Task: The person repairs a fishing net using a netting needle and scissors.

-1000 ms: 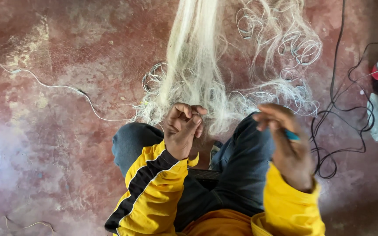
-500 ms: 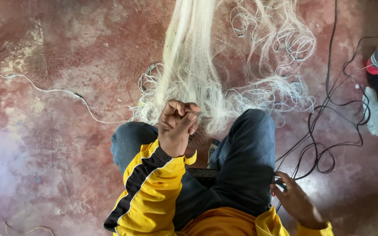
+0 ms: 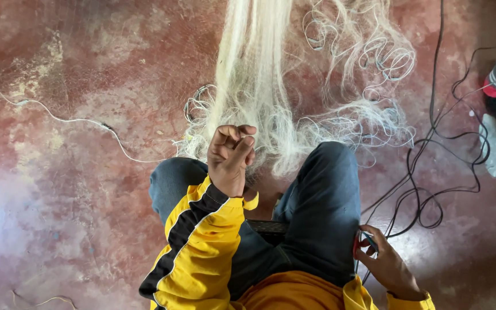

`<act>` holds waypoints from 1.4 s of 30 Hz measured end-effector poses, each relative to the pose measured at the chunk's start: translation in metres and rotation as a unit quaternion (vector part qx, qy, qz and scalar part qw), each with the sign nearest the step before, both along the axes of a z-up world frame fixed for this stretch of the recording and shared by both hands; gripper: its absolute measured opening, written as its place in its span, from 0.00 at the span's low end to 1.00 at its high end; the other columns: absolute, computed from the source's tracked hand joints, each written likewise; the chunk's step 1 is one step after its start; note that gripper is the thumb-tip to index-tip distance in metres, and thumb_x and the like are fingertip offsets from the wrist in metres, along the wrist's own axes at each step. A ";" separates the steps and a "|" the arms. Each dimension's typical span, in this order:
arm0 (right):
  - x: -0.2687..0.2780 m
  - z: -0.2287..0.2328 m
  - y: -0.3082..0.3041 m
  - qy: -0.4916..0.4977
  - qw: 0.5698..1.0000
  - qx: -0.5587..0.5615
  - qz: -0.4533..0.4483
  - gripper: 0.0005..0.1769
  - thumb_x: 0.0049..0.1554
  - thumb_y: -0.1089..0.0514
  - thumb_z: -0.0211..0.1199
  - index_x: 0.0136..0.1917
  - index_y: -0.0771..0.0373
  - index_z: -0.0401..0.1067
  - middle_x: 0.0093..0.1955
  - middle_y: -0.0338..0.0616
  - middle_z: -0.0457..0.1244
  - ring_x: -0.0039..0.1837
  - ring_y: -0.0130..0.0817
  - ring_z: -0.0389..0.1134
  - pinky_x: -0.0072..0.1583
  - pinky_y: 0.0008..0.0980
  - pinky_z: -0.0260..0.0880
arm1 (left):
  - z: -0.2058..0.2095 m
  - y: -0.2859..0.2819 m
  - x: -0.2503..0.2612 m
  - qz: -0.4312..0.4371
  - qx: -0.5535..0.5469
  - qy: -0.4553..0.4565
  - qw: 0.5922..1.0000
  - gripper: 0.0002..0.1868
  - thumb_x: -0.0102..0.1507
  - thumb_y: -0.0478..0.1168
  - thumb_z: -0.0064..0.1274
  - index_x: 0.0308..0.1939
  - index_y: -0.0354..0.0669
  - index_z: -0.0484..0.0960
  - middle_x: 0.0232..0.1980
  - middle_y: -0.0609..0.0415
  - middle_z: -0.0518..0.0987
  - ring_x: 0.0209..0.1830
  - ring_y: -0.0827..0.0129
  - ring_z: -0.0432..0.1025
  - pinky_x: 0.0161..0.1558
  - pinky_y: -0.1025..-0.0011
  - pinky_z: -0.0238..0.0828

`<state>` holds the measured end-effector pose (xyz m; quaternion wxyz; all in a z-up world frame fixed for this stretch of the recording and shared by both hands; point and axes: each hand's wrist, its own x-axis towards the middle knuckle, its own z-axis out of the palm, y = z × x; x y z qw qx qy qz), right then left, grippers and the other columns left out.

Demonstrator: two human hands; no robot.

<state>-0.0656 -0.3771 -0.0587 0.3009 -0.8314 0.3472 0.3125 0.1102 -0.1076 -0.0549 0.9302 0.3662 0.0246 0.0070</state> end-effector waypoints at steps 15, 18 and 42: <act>0.004 -0.008 -0.019 0.065 0.986 0.126 -0.086 0.24 0.43 0.64 0.62 0.53 0.63 0.60 0.33 0.58 0.69 0.43 0.38 0.68 0.50 0.29 0.62 | 0.001 0.008 0.006 0.078 0.028 -0.049 0.995 0.15 0.51 0.25 0.51 0.30 0.48 0.62 0.37 0.49 0.71 0.20 0.83 0.60 0.18 0.85 0.55; 0.013 0.012 -0.007 0.162 0.986 0.049 -0.012 0.24 0.42 0.56 0.63 0.53 0.54 0.62 0.42 0.47 0.71 0.48 0.30 0.68 0.52 0.26 0.58 | 0.004 0.009 0.006 0.089 0.036 -0.036 0.995 0.14 0.52 0.26 0.50 0.28 0.48 0.63 0.34 0.49 0.71 0.30 0.76 0.65 0.16 0.83 0.55; 0.095 0.009 0.059 -0.256 0.844 0.396 0.254 0.10 0.43 0.65 0.61 0.42 0.62 0.70 0.42 0.47 0.64 0.48 0.33 0.63 0.52 0.35 0.62 | 0.014 0.001 -0.001 0.015 0.076 -0.151 0.985 0.10 0.52 0.25 0.48 0.28 0.38 0.63 0.33 0.41 0.75 0.17 0.81 0.63 0.23 0.85 0.63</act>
